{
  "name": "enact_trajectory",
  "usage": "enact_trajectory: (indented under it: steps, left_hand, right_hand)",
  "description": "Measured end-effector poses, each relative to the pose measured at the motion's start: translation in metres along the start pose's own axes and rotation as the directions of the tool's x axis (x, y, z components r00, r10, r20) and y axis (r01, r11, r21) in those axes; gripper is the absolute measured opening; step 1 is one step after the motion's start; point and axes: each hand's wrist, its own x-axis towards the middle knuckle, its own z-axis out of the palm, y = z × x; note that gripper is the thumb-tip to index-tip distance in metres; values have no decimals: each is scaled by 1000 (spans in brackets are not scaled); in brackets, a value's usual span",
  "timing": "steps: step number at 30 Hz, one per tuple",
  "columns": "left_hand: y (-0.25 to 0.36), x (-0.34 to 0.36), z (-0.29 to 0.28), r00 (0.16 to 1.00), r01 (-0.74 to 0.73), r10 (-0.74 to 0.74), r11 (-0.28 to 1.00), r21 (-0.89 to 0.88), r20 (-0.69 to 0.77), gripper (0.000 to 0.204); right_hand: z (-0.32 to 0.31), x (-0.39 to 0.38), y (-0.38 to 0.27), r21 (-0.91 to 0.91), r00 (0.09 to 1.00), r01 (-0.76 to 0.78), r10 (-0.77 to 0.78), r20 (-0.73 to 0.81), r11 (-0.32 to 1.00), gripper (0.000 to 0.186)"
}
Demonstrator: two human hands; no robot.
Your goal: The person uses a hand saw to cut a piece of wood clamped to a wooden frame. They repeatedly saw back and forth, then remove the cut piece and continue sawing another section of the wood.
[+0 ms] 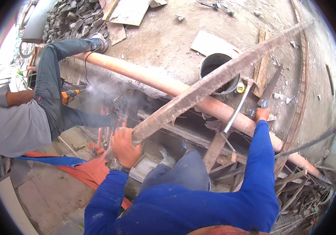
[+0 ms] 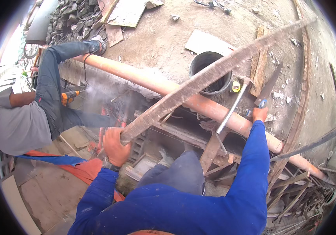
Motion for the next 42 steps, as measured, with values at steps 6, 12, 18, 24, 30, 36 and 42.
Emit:
enact_trajectory:
  steps: [6,12,18,24,30,36,42]
  left_hand:
    - [-36,64,-43,958,-80,146,962,-260,246,57]
    - [-117,124,-23,660,397,173,746,-534,731,58]
    - [-126,147,-14,531,519,190,698,-494,826,64]
    - [-95,158,-24,694,217,209,852,-477,689,83]
    - [-27,138,-18,871,-209,270,960,-189,409,105]
    - [-14,113,10,948,-267,280,958,-100,152,103]
    - [-9,79,-49,949,-255,275,958,-132,158,98]
  right_hand:
    - [7,-13,-14,664,971,-235,195,135,710,24]
    - [-40,-68,-59,922,985,-164,102,136,352,14]
    - [-78,-104,-83,988,988,-131,72,137,-81,27]
    - [-105,-136,-80,987,995,-97,-11,96,-126,35]
    - [-168,-217,-104,1000,999,-16,-34,17,21,46]
    - [-234,-268,-135,982,986,138,-112,-124,127,48]
    - [-314,-341,-193,945,929,259,-319,-187,200,54]
